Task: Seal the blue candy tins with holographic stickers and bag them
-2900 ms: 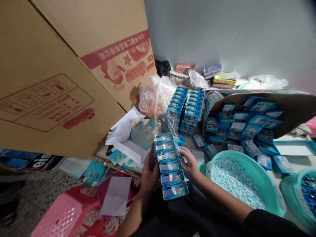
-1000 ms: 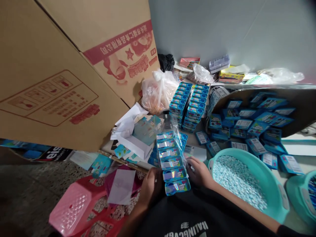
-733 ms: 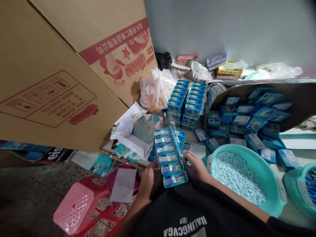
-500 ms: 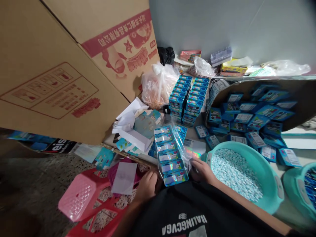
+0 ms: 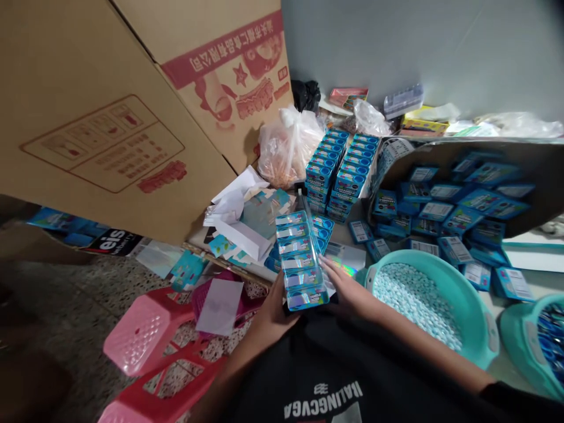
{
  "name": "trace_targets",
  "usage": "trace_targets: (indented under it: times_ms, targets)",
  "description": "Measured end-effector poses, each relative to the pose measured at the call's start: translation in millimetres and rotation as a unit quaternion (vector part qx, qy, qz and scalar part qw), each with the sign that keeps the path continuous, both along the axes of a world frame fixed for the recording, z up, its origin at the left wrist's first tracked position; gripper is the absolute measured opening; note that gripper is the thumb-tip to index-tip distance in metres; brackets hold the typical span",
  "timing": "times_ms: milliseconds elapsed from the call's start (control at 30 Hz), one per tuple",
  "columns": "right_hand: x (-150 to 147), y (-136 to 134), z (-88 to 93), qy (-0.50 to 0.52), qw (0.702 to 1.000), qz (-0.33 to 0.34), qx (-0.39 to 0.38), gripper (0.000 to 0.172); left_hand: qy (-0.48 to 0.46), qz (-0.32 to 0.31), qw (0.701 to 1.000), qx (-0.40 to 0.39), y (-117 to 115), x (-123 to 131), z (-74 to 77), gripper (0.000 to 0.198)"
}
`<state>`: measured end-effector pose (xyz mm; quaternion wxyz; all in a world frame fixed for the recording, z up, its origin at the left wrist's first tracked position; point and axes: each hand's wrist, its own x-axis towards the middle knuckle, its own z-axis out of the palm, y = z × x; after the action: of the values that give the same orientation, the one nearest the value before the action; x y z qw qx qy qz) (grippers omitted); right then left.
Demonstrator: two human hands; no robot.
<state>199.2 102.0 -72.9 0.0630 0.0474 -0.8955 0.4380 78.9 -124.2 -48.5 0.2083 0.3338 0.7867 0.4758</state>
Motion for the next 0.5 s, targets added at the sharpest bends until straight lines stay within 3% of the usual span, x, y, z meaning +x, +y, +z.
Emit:
trace_targets:
  times_ms: [100, 267, 500]
  targets:
    - [-3, -9, -16.6, 0.034, 0.998, -0.038, 0.029, 0.106, 0.035, 0.006, 0.999, -0.001, 8, 12, -12.9, 0.057]
    - [-3, -16, -18.2, 0.129, 0.985, -0.106, 0.053, 0.07, 0.099, 0.109, 0.987, -0.067, 10, 23, -12.7, 0.024]
    - [-7, -21, -28.0, 0.176, 0.971, -0.145, 0.067, 0.039, 0.224, 0.127, 0.965, -0.041, 10, 18, -15.3, 0.025]
